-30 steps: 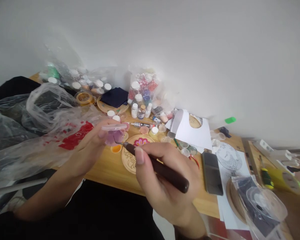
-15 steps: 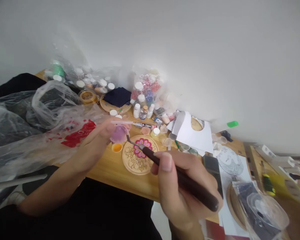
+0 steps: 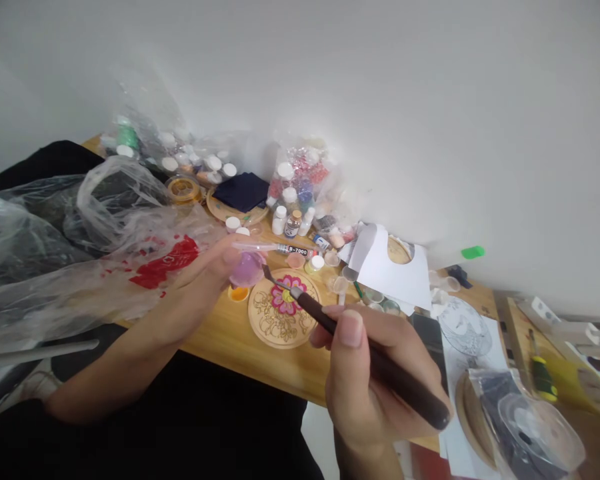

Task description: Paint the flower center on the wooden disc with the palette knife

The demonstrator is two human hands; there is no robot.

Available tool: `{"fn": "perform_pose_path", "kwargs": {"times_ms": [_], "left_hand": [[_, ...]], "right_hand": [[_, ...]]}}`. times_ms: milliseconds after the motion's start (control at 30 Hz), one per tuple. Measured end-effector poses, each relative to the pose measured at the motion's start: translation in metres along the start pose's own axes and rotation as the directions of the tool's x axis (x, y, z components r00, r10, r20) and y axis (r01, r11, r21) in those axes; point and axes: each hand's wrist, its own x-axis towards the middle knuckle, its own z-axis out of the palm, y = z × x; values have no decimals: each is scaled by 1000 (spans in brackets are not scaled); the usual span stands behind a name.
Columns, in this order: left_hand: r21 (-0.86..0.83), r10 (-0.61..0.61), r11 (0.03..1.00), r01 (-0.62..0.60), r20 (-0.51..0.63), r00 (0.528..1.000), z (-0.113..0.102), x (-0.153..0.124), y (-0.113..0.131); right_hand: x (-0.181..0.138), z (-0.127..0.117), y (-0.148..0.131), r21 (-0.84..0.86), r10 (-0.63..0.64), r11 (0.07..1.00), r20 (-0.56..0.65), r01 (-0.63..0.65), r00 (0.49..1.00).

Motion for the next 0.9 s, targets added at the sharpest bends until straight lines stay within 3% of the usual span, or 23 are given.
{"fn": "perform_pose_path", "kwargs": {"times_ms": [233, 433, 900], "left_hand": [[-99, -35, 994, 36, 17, 999, 1, -1, -6], [-107, -67, 992, 68, 9, 998, 3, -2, -2], [-91, -67, 994, 66, 1, 998, 3, -4, -5]], "right_hand": [[-4, 9, 3, -83, -134, 989, -120, 125, 984], [-6, -3, 3, -58, -114, 992, 36, 116, 993], [-4, -7, -7, -142, -64, 987, 122, 81, 990]]}}
